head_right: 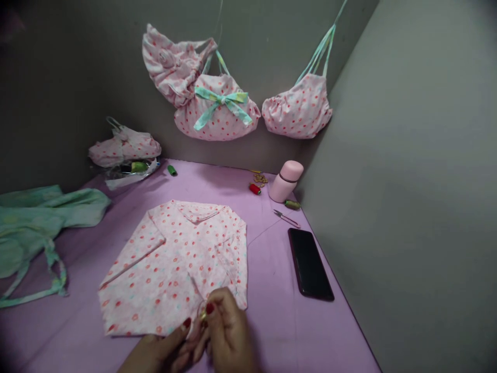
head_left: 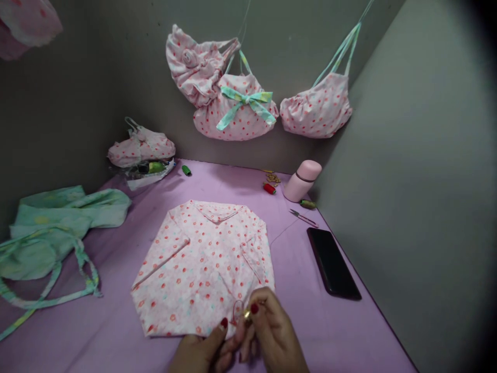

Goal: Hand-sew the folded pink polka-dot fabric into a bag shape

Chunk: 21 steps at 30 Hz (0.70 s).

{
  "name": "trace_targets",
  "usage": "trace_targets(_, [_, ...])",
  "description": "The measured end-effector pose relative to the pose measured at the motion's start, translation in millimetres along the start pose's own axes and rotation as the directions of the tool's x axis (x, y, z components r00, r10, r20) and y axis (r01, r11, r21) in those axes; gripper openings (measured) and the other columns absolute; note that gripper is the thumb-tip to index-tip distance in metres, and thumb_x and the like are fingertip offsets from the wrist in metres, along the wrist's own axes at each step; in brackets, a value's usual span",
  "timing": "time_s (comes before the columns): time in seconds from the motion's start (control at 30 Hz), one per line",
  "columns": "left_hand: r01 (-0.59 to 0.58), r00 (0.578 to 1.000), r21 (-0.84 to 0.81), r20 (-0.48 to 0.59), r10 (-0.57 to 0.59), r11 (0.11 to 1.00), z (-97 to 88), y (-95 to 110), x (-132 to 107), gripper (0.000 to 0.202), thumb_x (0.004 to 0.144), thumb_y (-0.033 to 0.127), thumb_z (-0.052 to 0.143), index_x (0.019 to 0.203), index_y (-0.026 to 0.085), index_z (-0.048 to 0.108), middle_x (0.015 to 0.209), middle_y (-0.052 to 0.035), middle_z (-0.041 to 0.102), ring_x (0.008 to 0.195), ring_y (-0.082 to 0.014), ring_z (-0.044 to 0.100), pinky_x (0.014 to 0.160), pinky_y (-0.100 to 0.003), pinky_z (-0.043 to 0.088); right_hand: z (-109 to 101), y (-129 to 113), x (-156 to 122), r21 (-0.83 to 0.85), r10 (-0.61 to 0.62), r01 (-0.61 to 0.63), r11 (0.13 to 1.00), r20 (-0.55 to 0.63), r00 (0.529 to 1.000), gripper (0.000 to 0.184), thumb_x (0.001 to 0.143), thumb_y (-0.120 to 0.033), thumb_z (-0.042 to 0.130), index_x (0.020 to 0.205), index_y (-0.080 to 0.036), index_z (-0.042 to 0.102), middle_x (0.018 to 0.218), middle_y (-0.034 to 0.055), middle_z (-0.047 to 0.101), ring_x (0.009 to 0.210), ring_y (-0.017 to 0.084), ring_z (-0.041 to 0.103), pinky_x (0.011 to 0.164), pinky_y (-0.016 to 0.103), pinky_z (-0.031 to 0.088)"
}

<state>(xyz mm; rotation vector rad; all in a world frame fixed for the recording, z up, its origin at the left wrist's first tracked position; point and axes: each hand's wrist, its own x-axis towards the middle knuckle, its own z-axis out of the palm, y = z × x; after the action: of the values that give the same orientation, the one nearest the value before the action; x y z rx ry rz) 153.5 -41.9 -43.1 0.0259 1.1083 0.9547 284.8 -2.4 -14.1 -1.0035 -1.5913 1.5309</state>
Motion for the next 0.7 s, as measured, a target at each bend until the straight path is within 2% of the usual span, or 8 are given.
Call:
trace_targets(0.07, [0.059,0.995,-0.080,-0.079,-0.065,0.995,3.6,0,-1,0.019,0.068,0.020,0.074,0.079,0.009,0.062,0.078,-0.0136,0.070,0.073,-0.0205,0.067,0.061,-0.024,0.053,-8,-7,0,0.306,0.088,-0.045,0.951,-0.128,0.988,0.027,0.092,-0.048,0.036,0.083,-0.023,0.037,0.050,-0.0096,0.039,0.034,0.005,0.036,0.036,0.014,0.029])
trace_targets(0.13, [0.067,0.986,-0.076,-0.148,-0.078,0.995,6.9,3,-4,0.012,0.071,0.014,0.070,0.073,0.009,0.060,0.073,-0.0128,0.070,0.070,-0.0187,0.068,0.058,-0.021,0.052,-18,-15,2,0.403,0.124,-0.009,0.915,-0.261,0.957,0.028,0.087,-0.049,0.049,0.083,-0.023,0.039,0.049,-0.0110,0.033,0.034,0.004,0.028,0.035,0.012,0.025])
trace_targets(0.3, [0.056,0.975,-0.094,-0.210,-0.074,0.994,12.8,9,-9,0.006,0.076,0.009,0.064,0.073,0.008,0.059,0.070,-0.0104,0.070,0.066,-0.0166,0.068,0.056,-0.019,0.053,-42,-34,6,0.378,0.125,0.119,0.918,-0.562,0.818,0.029,0.077,-0.041,0.066,0.081,-0.022,0.045,0.054,-0.0083,0.037,0.040,0.004,0.027,0.035,0.012,0.024])
trace_targets(0.4, [0.057,0.979,-0.095,-0.190,-0.074,0.994,14.3,9,-10,0.005,0.076,0.008,0.064,0.072,0.007,0.059,0.070,-0.0108,0.071,0.068,-0.0165,0.068,0.057,-0.019,0.053,-47,-34,8,0.329,0.102,0.151,0.932,-0.638,0.764,0.026,0.077,-0.039,0.065,0.081,-0.022,0.046,0.059,-0.0067,0.038,0.042,0.005,0.028,0.036,0.013,0.025])
trace_targets(0.47, [0.057,0.978,-0.092,-0.194,-0.074,0.994,13.8,10,-11,0.008,0.074,0.007,0.065,0.070,0.008,0.059,0.066,-0.0096,0.070,0.066,-0.0159,0.068,0.054,-0.018,0.053,-45,-28,7,0.288,0.092,0.107,0.951,-0.600,0.795,0.023,0.081,-0.040,0.060,0.083,-0.022,0.046,0.057,-0.0069,0.037,0.042,0.006,0.030,0.037,0.015,0.027])
trace_targets(0.57, [0.062,0.980,-0.111,-0.181,-0.082,0.992,10.3,9,-11,0.016,0.069,0.013,0.073,0.063,0.012,0.058,0.057,-0.0060,0.068,0.060,-0.0158,0.067,0.048,-0.016,0.050,-38,-18,3,0.146,0.081,-0.023,0.989,-0.404,0.911,0.020,0.087,-0.041,0.050,0.086,-0.020,0.048,0.059,-0.0048,0.042,0.048,0.009,0.040,0.044,0.018,0.035])
trace_targets(0.63, [0.068,0.984,-0.131,-0.153,-0.087,0.989,6.7,8,-11,0.020,0.063,0.017,0.079,0.062,0.013,0.060,0.055,-0.0048,0.067,0.059,-0.0162,0.067,0.046,-0.016,0.049,-31,-12,1,-0.052,0.045,-0.059,0.997,-0.226,0.973,0.022,0.091,-0.038,0.042,0.083,-0.019,0.049,0.062,-0.0022,0.047,0.053,0.010,0.046,0.049,0.020,0.038])
trace_targets(0.7, [0.066,0.988,-0.144,-0.130,-0.085,0.987,3.6,7,-10,0.025,0.055,0.019,0.084,0.065,0.010,0.063,0.057,-0.0054,0.068,0.058,-0.0159,0.067,0.045,-0.016,0.049,-26,-8,-1,-0.291,-0.012,-0.005,0.957,-0.058,0.998,0.023,0.092,-0.033,0.038,0.082,-0.018,0.052,0.065,-0.0001,0.053,0.056,0.011,0.050,0.053,0.021,0.039])
